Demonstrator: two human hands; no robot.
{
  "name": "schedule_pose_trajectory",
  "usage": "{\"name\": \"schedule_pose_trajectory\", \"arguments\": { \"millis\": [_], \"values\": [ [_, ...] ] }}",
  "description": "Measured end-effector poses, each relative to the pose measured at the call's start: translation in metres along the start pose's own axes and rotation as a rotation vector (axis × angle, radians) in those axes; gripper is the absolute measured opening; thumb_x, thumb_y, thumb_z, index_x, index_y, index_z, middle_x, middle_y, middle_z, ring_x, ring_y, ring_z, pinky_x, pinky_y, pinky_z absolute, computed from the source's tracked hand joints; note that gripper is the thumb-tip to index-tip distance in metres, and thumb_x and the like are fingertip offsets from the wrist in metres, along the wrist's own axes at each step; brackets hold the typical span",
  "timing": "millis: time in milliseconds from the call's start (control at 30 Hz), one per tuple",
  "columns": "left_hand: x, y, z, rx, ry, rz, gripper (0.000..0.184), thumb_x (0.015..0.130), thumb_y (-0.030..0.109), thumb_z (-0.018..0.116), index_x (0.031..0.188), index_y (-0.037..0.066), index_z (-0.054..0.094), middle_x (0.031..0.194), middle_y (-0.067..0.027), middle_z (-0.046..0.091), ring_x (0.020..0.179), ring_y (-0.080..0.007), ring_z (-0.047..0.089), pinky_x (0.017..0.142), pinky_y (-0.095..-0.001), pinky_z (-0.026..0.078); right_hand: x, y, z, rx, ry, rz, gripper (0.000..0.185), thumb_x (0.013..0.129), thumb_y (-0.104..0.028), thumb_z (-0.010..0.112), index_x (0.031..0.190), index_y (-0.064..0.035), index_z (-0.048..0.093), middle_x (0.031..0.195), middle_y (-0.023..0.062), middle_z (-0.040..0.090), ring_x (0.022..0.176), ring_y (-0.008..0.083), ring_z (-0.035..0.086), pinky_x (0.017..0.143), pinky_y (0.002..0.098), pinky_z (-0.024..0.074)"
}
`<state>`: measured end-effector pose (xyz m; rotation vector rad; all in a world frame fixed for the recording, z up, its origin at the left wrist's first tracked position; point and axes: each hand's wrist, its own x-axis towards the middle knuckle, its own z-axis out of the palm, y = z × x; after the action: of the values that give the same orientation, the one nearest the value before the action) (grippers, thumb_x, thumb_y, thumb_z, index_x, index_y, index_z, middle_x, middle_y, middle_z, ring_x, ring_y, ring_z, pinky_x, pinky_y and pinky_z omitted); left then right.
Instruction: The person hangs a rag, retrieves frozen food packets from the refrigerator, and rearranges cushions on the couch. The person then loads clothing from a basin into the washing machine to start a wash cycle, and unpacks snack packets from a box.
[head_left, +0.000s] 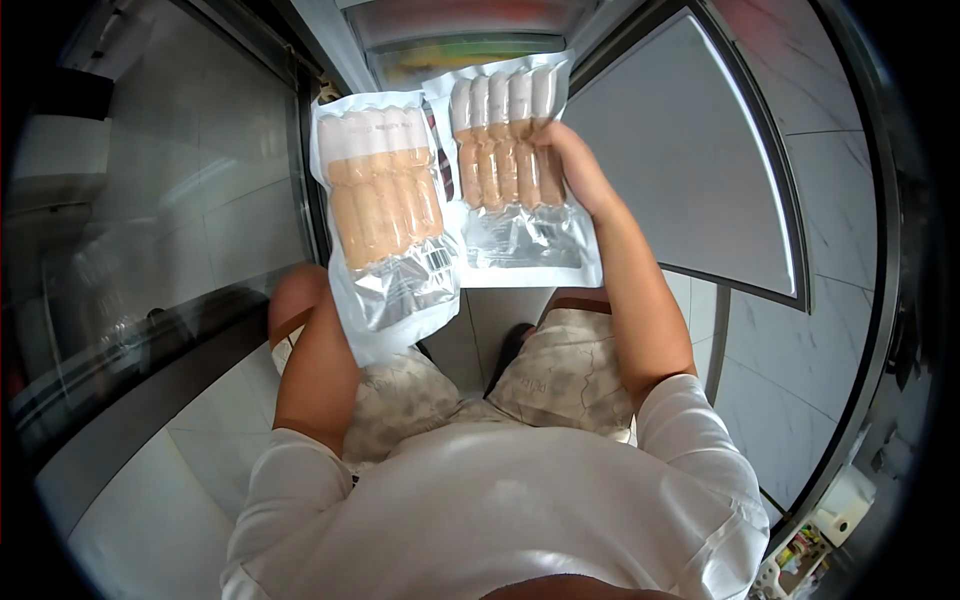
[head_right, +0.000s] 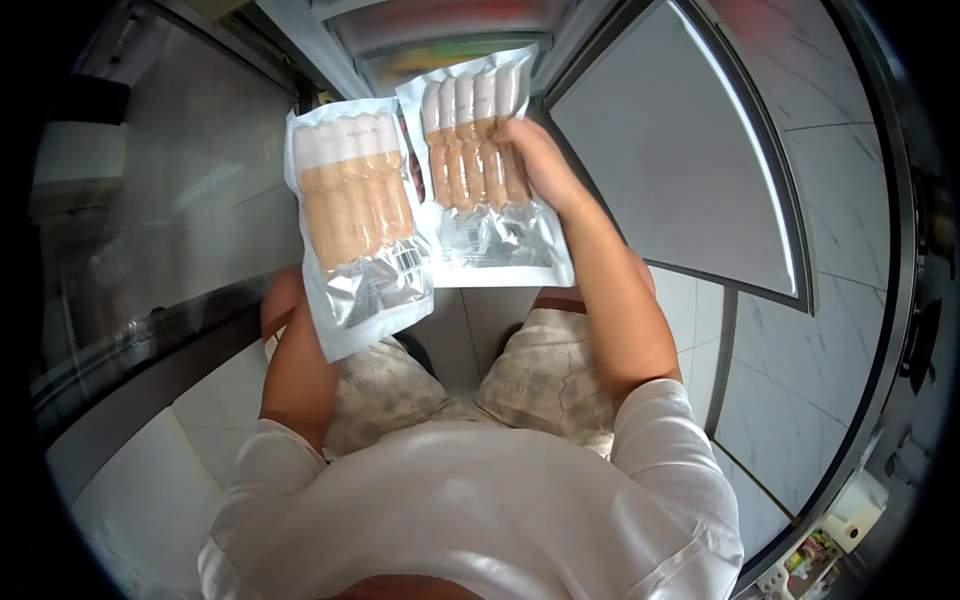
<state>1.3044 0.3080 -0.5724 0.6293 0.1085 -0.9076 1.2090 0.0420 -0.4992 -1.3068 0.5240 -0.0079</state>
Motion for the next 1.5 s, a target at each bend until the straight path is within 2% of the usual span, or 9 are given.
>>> {"name": "schedule_pose_trajectory", "arguments": {
  "millis": [500,633,833,900,1133,1267,1300,1400,1500],
  "values": [
    [0.030,0.018,-0.001,-0.072,-0.196,0.006,0.057,0.105,0.039,0.049,0.147,0.001,0.046,0.114,-0.0138,0.061,0.103,-0.0245,0.062,0.093,-0.0403,0.053,0.013,0.009,-0.025,0.223,0.050,0.095,0.034,0.091,-0.029,0.060,0.109,-0.0010,0.065,0.105,0.0110,0.067,0.093,0.0183,0.064,0.090,0.0307,0.0512],
    [0.034,0.012,-0.017,-0.153,-0.291,-0.044,0.058,0.106,0.038,0.048,0.151,0.002,0.041,0.127,-0.0161,0.063,0.109,-0.0292,0.064,0.094,-0.0428,0.056,0.009,0.003,-0.020,0.288,0.024,0.117,0.036,0.090,-0.030,0.061,0.110,-0.0005,0.065,0.105,0.0118,0.067,0.093,0.0198,0.065,0.089,0.0313,0.0518],
    [0.016,0.005,0.033,-0.070,0.016,0.058,0.061,0.107,0.043,0.044,0.153,0.003,0.040,0.130,-0.0160,0.063,0.114,-0.0297,0.064,0.099,-0.0459,0.053,0.006,-0.001,-0.016,0.088,0.026,0.114,0.044,0.090,-0.036,0.059,0.114,0.0004,0.065,0.109,0.0127,0.068,0.095,0.0203,0.066,0.090,0.0314,0.0516],
    [0.012,0.005,0.043,-0.136,0.051,0.033,0.054,0.107,0.045,0.044,0.144,0.006,0.049,0.123,-0.0130,0.064,0.112,-0.0264,0.063,0.101,-0.0419,0.051,0.010,0.009,-0.014,0.100,-0.028,0.139,0.045,0.092,-0.037,0.057,0.117,0.0003,0.062,0.110,0.0115,0.067,0.100,0.0195,0.065,0.095,0.0299,0.0485],
    [0.036,-0.006,0.005,0.148,0.368,-0.069,0.055,0.105,0.055,0.045,0.139,0.011,0.045,0.127,-0.0072,0.059,0.114,-0.0222,0.059,0.100,-0.0378,0.049,0.002,0.027,0.036,0.065,-0.226,-0.038,0.038,0.098,-0.029,0.050,0.126,-0.0039,0.054,0.122,0.0079,0.059,0.117,0.0171,0.054,0.108,0.0317,0.0377],
    [0.043,-0.025,0.001,0.516,0.385,0.054,0.063,0.102,0.063,0.050,0.139,0.013,0.039,0.133,-0.0062,0.056,0.120,-0.0197,0.057,0.100,-0.0374,0.048,0.002,0.046,0.050,-0.024,-0.280,0.126,0.058,0.098,-0.048,0.054,0.134,-0.0030,0.051,0.119,0.0070,0.061,0.102,0.0162,0.056,0.088,0.0297,0.0459],
    [0.036,-0.024,0.020,0.514,0.428,0.039,0.066,0.101,0.062,0.053,0.141,0.011,0.037,0.136,-0.0106,0.055,0.124,-0.0214,0.056,0.103,-0.0392,0.048,0.002,0.045,0.059,-0.080,-0.259,0.171,0.065,0.099,-0.054,0.053,0.136,-0.0012,0.050,0.122,0.0092,0.061,0.108,0.0164,0.057,0.093,0.0310,0.0462],
    [0.038,-0.028,0.008,0.482,0.446,-0.004,0.066,0.100,0.056,0.060,0.141,0.009,0.037,0.133,-0.0141,0.056,0.120,-0.0224,0.059,0.099,-0.0406,0.051,-0.009,0.036,0.067,0.119,-0.208,0.192,0.061,0.096,-0.044,0.066,0.134,0.0020,0.053,0.122,0.0114,0.065,0.112,0.0175,0.061,0.097,0.0335,0.0486],
    [0.036,-0.021,0.005,0.661,0.432,0.010,0.065,0.097,0.040,0.072,0.141,0.006,0.039,0.127,-0.0148,0.061,0.113,-0.0222,0.064,0.092,-0.0394,0.056,0.008,0.051,0.052,0.085,-0.183,0.181,0.060,0.082,-0.017,0.083,0.130,0.0062,0.056,0.115,0.0139,0.070,0.107,0.0210,0.068,0.095,0.0349,0.0540]
  ]
}}
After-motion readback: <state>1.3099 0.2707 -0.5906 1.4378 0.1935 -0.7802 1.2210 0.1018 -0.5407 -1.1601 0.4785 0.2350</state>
